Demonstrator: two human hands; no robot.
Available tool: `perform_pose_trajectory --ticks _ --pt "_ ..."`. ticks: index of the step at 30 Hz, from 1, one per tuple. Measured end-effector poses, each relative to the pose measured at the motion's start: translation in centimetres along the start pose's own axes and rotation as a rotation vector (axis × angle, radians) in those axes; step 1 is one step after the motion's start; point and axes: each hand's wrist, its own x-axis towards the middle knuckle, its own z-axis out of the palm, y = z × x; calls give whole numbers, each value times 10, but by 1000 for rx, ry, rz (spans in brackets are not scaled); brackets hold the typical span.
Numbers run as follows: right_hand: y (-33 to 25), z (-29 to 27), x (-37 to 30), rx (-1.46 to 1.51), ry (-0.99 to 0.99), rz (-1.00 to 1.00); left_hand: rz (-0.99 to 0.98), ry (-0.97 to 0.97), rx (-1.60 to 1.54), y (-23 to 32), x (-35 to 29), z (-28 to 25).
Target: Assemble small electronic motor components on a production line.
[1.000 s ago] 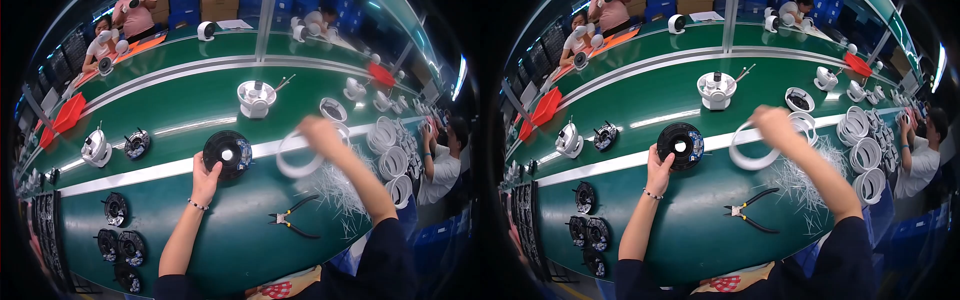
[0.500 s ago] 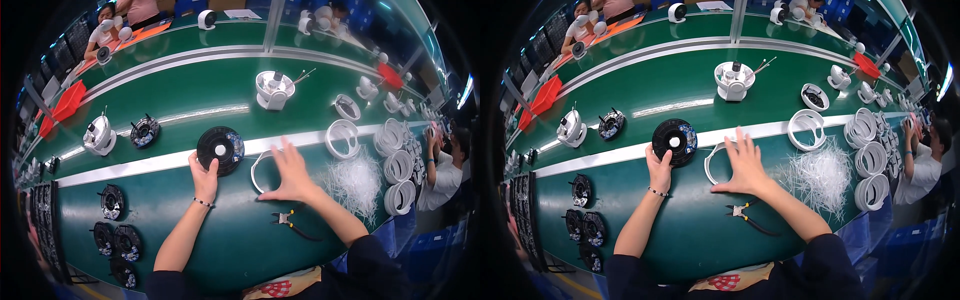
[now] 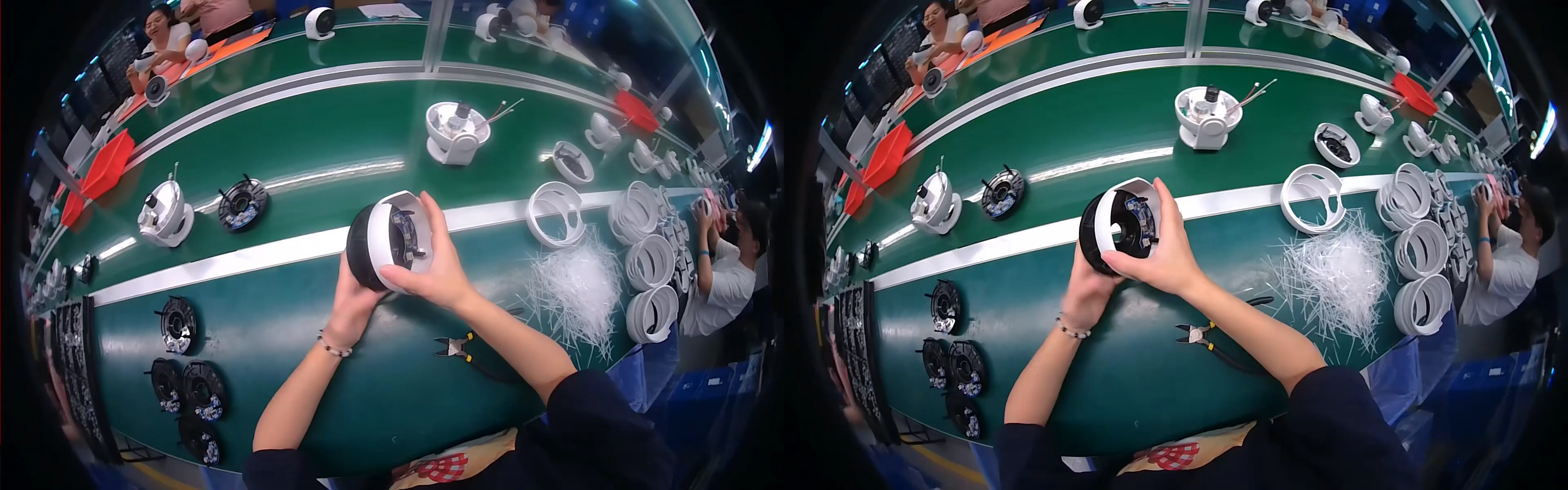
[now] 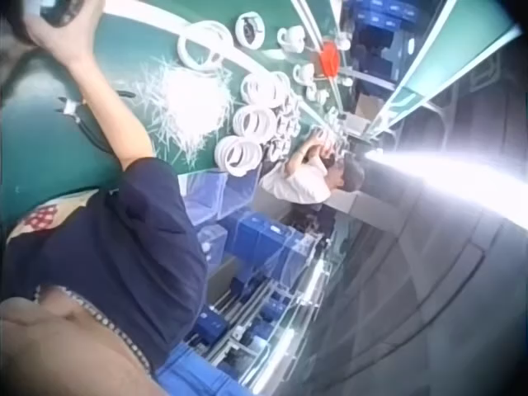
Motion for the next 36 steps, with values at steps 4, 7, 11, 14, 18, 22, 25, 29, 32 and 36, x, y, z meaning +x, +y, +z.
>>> perform_pose_trajectory --ticks 4,7,11,14,18,22,25,29,32,36 --pt "-25 20 -15 -274 -209 -216 -115 228 -358 8 -9 -18" --pt "-36 23 -13 -354 -217 -234 -126 247 -415 8 -11 -28" --pt "-37 19 -13 -248 -201 -102 -114 224 -391 12 -5 -20" --pt "-37 24 -17 -133 -207 -17 -129 235 -356 4 -5 -28" --pt "-39 34 -23 -412 -168 -152 -117 331 -394 0 -5 -21" --pt "-40 43 -20 -525 -141 -161 -123 140 -431 7 -7 -27" --pt "-40 51 -16 -545 -151 -171 -99 226 -398 8 -11 -34" --pt "-39 63 -16 -523 -160 -205 -83 246 -383 16 -15 -42" --pt "-43 65 -16 -587 -198 -235 -133 124 -290 29 -15 -51" --pt "-38 74 -18 -574 -159 -264 -163 107 -385 31 -21 -59"
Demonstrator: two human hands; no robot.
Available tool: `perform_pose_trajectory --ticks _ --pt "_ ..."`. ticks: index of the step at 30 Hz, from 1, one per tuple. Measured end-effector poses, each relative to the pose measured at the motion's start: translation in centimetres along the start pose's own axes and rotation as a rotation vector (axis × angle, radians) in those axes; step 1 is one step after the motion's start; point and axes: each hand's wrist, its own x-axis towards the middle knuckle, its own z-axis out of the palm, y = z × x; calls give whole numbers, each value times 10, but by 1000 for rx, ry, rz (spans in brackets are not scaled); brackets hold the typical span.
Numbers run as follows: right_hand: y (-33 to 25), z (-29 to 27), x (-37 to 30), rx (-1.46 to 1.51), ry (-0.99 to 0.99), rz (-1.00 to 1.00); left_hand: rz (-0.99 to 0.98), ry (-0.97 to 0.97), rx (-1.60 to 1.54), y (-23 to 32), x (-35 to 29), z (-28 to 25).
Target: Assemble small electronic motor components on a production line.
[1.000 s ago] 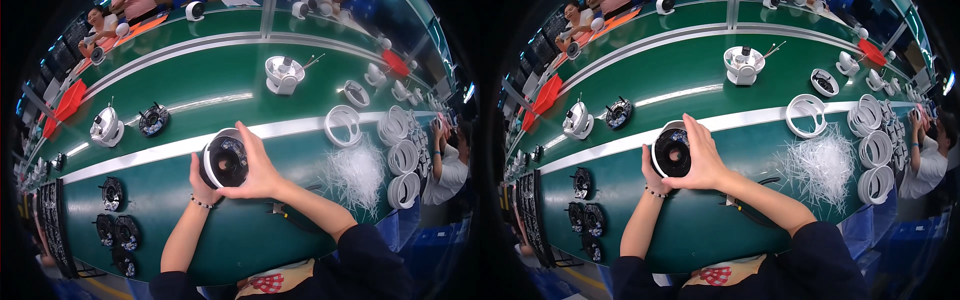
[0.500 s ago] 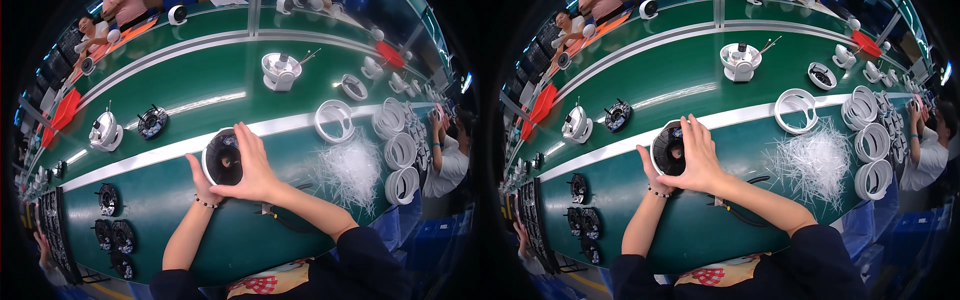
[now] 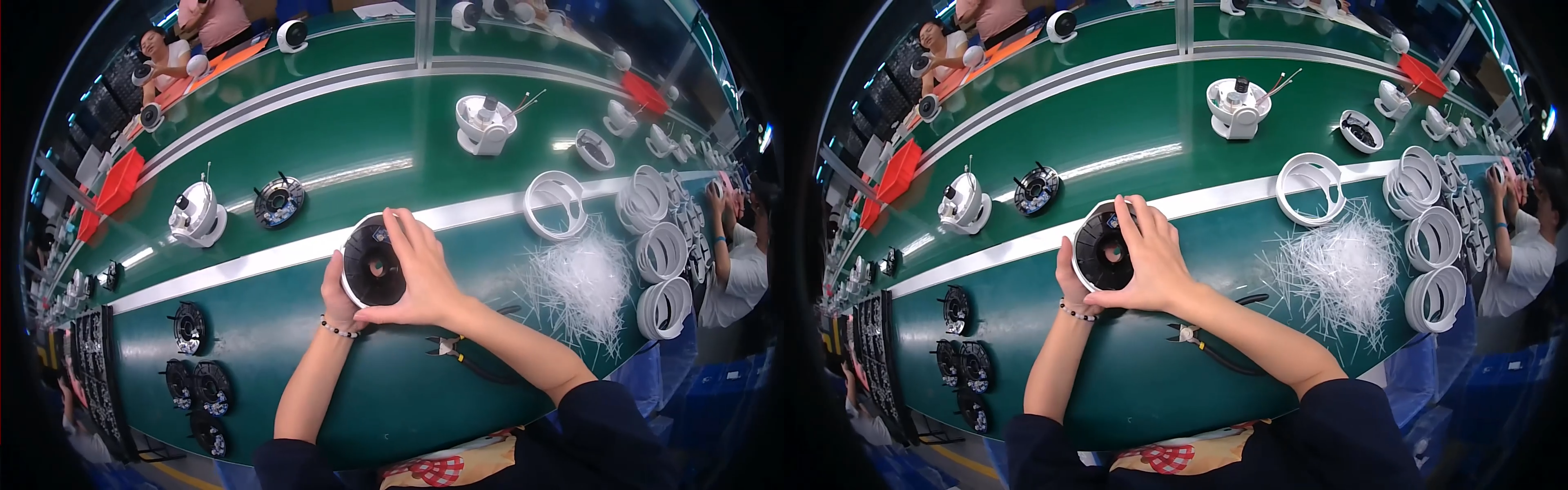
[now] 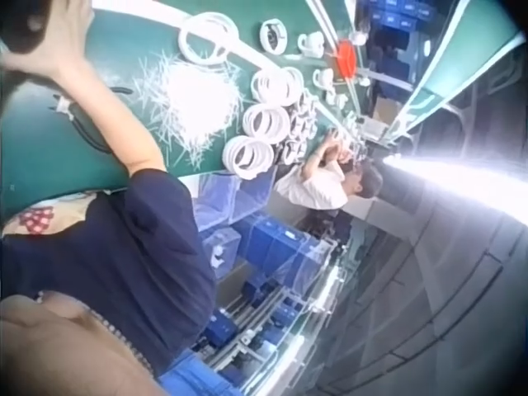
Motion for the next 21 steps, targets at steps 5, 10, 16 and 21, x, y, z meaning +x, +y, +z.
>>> perform_pose_trajectory --ticks 5,10,16,21 --pt "-1 18 -7 17 221 -9 51 2 -1 3 4 16" --pt "6 20 -6 98 237 69 83 37 -26 0 15 6" --pt "-22 -48 -63 -33 -377 -88 104 394 -5 14 70 -11" --pt "-19 -55 -114 -283 -738 -94 116 456 195 36 116 -49"
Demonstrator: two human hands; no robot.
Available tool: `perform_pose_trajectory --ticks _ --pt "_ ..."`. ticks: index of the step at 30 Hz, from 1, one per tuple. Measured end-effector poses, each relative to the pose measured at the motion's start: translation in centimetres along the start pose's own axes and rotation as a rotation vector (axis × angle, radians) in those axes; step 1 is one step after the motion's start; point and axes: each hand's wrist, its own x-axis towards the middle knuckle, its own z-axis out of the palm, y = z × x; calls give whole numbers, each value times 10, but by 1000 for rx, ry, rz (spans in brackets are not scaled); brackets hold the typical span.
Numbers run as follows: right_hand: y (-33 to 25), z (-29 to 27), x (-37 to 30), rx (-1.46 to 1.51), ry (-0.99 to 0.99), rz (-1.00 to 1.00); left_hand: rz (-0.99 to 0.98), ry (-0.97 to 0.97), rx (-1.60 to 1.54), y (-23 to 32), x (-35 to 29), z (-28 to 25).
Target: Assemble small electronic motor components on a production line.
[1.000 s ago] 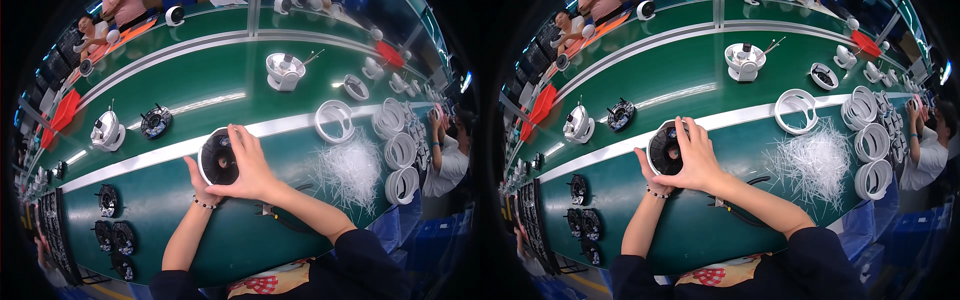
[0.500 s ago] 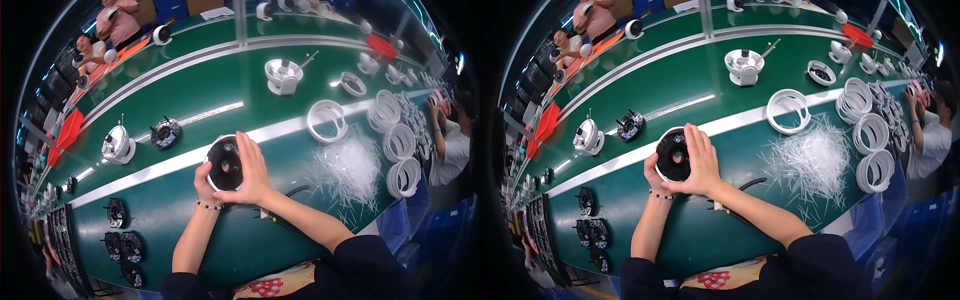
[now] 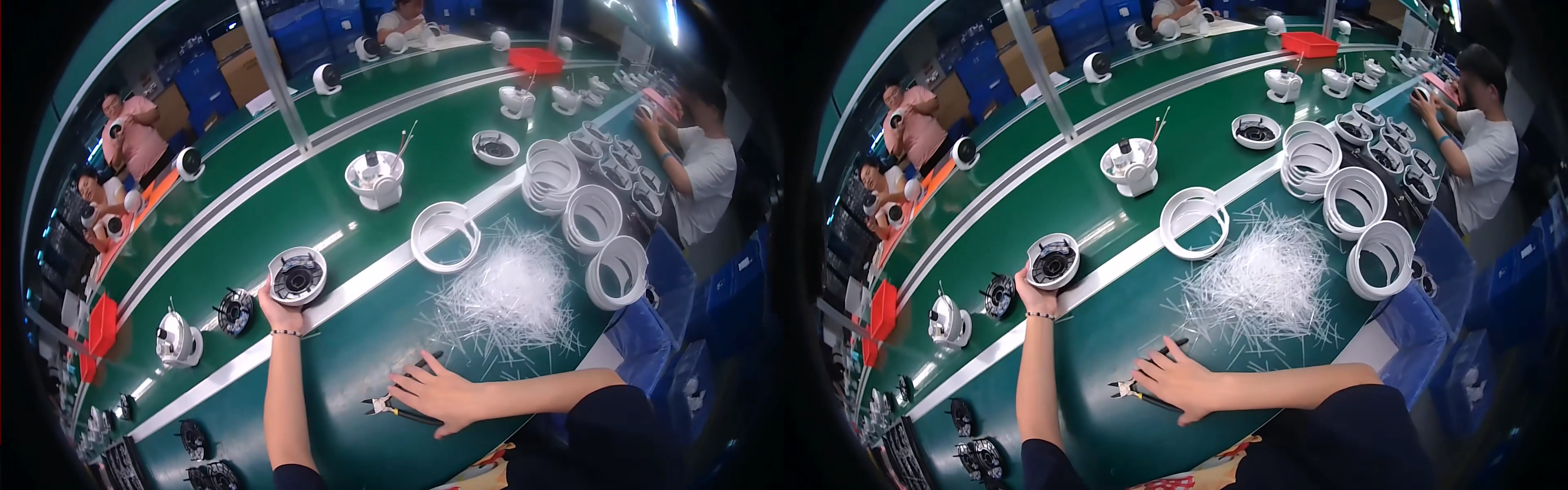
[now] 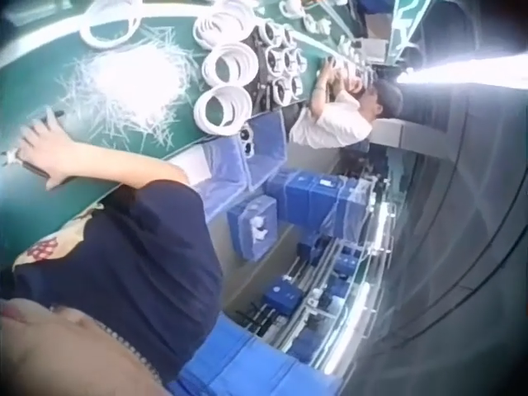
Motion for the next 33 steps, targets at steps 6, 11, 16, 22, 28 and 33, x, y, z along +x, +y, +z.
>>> perform_pose_trajectory --ticks 6,11,16,22,28,33 --pt "27 2 21 -143 130 -123 156 180 893 42 58 -26" --pt "78 -112 9 -342 402 31 1117 -15 1467 87 44 103" --pt "168 -246 -5 -498 193 609 881 -657 1570 49 103 222" --pt "278 -231 29 -560 174 604 411 -829 1309 -44 192 236" --pt "278 -234 45 -484 132 700 119 -981 1202 -57 190 256" --pt "278 -248 45 -428 105 735 166 -1019 1144 -64 191 258"
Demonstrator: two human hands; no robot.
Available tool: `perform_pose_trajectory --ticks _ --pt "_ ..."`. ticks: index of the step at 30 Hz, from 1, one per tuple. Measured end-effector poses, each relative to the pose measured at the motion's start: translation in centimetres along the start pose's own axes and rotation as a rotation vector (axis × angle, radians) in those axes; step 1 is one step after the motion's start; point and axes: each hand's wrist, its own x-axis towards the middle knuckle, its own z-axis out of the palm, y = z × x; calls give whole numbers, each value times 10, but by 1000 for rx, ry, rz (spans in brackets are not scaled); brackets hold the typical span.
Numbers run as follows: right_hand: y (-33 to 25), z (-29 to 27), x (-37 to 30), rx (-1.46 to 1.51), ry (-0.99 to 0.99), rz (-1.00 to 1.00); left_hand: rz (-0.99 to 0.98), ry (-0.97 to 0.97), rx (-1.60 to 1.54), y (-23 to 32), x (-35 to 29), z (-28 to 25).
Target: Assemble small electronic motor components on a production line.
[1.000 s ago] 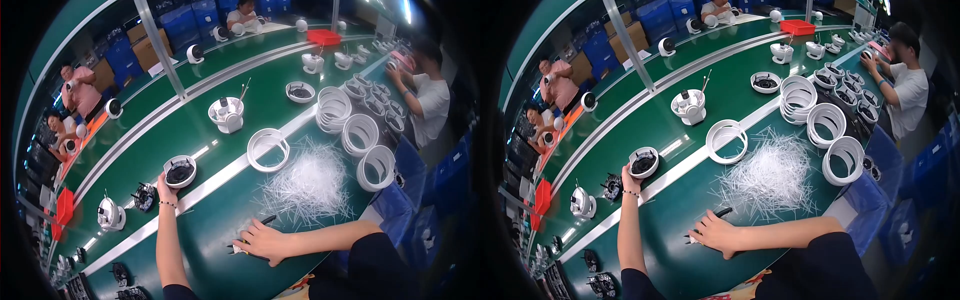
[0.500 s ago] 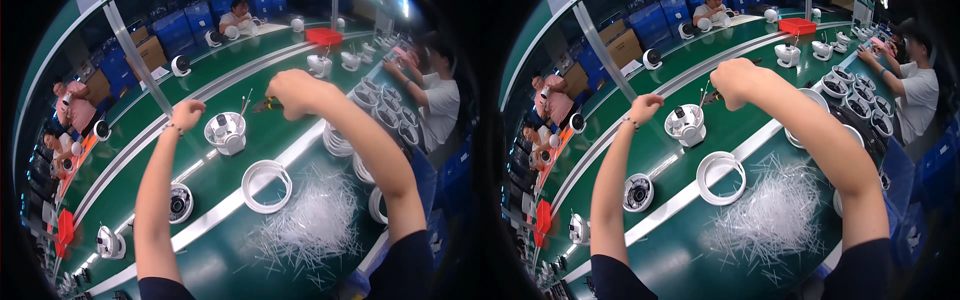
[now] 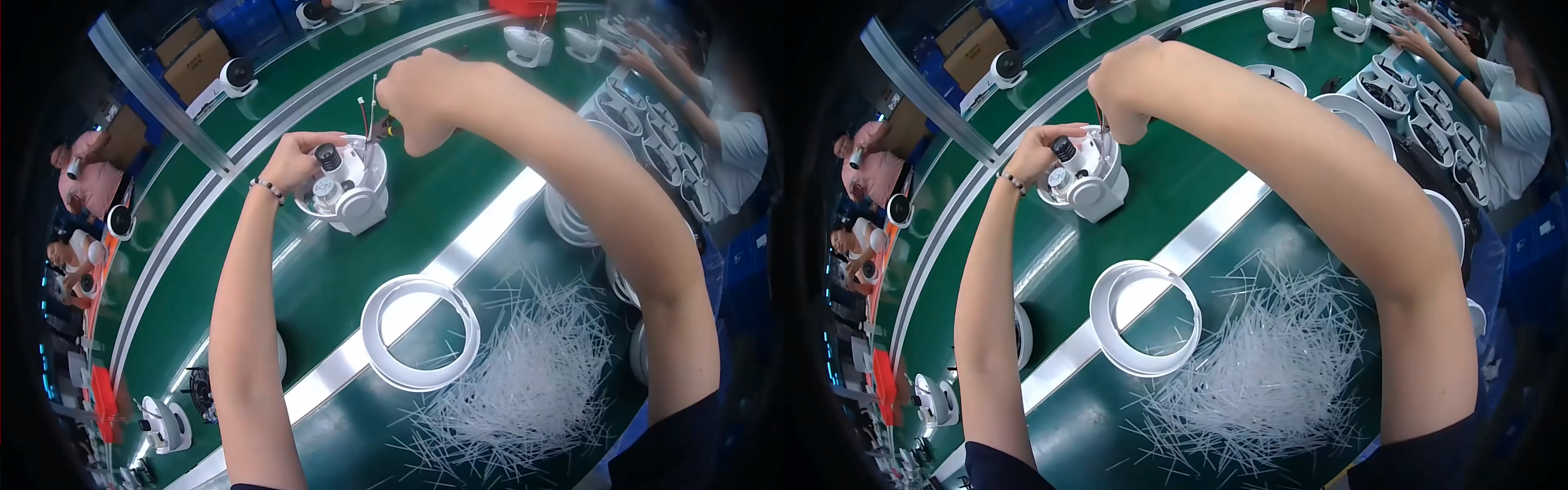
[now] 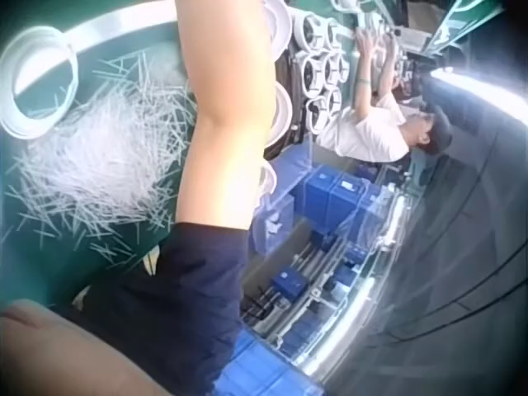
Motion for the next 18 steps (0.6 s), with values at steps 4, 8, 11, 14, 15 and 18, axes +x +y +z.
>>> perform_pose_trajectory --ticks 4,8,11,14,15,18 --pt "-13 -25 -20 -1 -131 138 -24 98 -51 10 0 14" --pt "-17 -48 -28 -107 -176 145 -78 96 4 12 3 19" --pt "-14 -63 -30 -131 -248 31 -80 161 70 15 8 28" --pt "-19 -57 -37 -81 -125 8 -53 187 126 13 17 30" --pt "-20 -54 -39 -53 -62 -4 -82 185 169 12 18 31" --pt "-17 -43 -47 13 55 -31 79 303 313 19 17 39"
